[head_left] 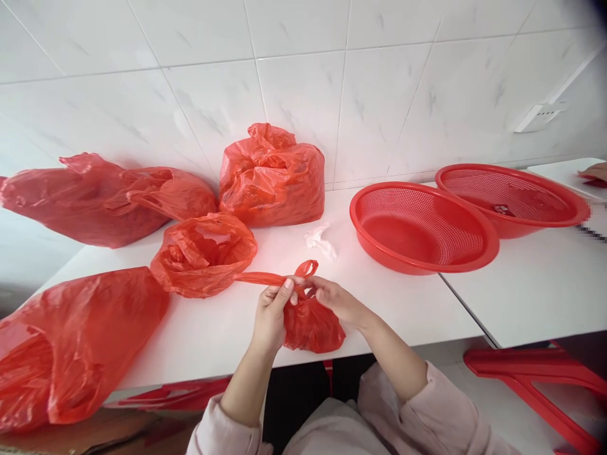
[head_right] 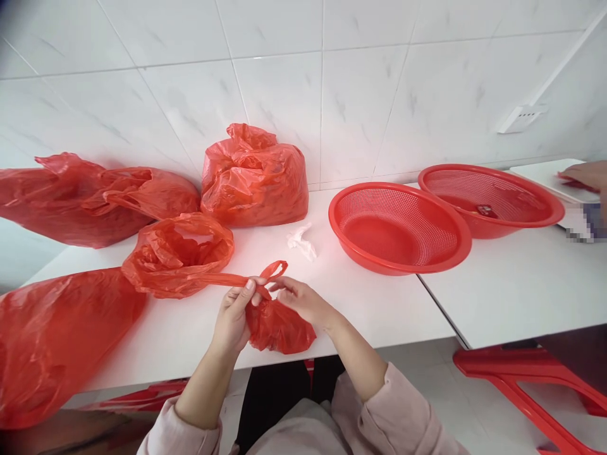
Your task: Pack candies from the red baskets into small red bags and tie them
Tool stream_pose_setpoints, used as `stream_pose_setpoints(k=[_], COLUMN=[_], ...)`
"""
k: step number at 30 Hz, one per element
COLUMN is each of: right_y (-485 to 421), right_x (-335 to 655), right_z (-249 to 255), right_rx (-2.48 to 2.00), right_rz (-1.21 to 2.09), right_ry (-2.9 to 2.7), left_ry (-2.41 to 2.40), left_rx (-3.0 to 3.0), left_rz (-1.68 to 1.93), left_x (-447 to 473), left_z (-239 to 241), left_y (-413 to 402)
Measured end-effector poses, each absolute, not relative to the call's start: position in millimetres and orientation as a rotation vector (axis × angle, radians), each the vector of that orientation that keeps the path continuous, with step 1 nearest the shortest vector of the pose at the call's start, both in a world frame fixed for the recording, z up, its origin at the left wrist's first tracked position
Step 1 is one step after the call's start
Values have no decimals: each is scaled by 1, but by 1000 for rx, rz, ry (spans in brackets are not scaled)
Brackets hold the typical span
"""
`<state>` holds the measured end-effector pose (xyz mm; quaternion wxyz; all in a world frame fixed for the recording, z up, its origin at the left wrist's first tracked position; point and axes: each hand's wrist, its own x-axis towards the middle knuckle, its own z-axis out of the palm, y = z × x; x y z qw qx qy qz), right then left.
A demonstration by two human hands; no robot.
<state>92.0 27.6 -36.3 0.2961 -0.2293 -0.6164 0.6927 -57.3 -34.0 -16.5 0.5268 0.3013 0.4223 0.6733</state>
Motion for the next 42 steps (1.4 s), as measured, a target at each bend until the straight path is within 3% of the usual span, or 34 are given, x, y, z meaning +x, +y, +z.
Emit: stream_pose_setpoints(k=[11,18,23,28,34,42], right_y=[30,-18,-11,6,1,-11], right_x=[77,78,95,104,90,80], right_z=[34,36,17,11,6,4], right_rx=[-581,-572,-774,-944,-905,-869], right_rz=[1866,1609,1638,1077,1360,1279], right_ry=[-686,-986,-1284,-1749,-1795,-1784], left_ry=[1105,1167,1198,1206,1122,1491], left_rx=[808,982,1236,1490,1335,1506], left_rz=[1614,1522,1480,1378,1400,1756], left_x=[-48,-54,-65,-73,-68,-57], left_z=[-15,-10,-1,5,-1,-14], left_y=[-37,-40,-45,-46,-47,-50])
